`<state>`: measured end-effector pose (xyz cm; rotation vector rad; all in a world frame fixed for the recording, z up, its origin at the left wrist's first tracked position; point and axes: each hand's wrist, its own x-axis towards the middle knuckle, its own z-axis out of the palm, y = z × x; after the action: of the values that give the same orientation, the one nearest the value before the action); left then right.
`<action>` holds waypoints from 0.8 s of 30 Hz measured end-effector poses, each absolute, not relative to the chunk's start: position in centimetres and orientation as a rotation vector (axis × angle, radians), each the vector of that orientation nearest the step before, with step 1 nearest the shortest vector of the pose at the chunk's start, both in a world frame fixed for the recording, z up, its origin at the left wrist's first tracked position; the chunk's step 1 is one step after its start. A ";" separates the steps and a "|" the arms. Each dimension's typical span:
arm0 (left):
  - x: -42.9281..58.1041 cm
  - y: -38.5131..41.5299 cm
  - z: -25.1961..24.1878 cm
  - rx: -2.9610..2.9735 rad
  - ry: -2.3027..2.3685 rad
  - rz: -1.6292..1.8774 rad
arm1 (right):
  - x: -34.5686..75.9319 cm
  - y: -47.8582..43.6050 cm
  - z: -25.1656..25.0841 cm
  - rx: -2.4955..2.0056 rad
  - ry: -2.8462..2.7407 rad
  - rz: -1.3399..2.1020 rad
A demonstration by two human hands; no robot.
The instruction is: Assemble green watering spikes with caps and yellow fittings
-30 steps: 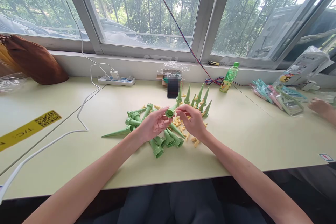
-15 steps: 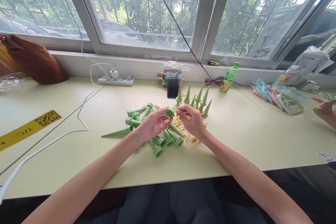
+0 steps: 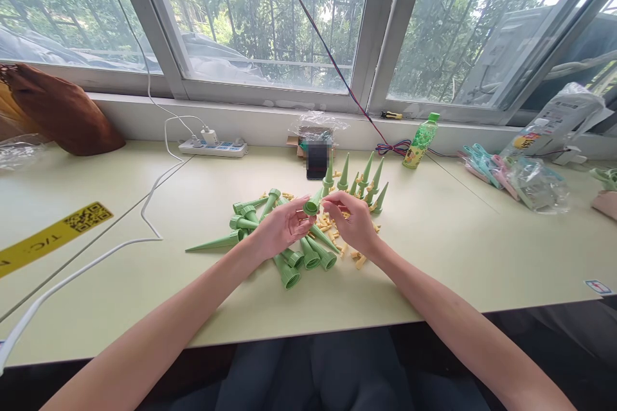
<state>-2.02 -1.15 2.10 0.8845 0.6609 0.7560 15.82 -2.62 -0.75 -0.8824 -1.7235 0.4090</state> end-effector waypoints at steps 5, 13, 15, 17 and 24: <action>-2.2 -0.9 1.9 0.956 0.642 0.736 | 15.8 -2.6 -0.7 -0.890 -1.719 0.412; -2.1 -1.2 2.0 1.081 0.662 0.749 | 15.8 -2.6 -0.9 -0.889 -1.691 0.426; -2.0 -1.3 2.1 1.100 0.654 0.747 | 15.8 -2.6 -0.9 -0.908 -1.685 0.434; -2.0 -1.4 2.1 1.115 0.648 0.748 | 15.8 -2.6 -0.9 -0.932 -1.677 0.445; -1.8 -1.3 1.7 1.194 0.683 0.793 | 15.8 -2.7 -0.8 -0.962 -1.659 0.485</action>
<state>-1.76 -1.28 1.75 1.1941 0.6834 0.7926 15.80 -2.65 -0.80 -0.9624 -1.6591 0.4850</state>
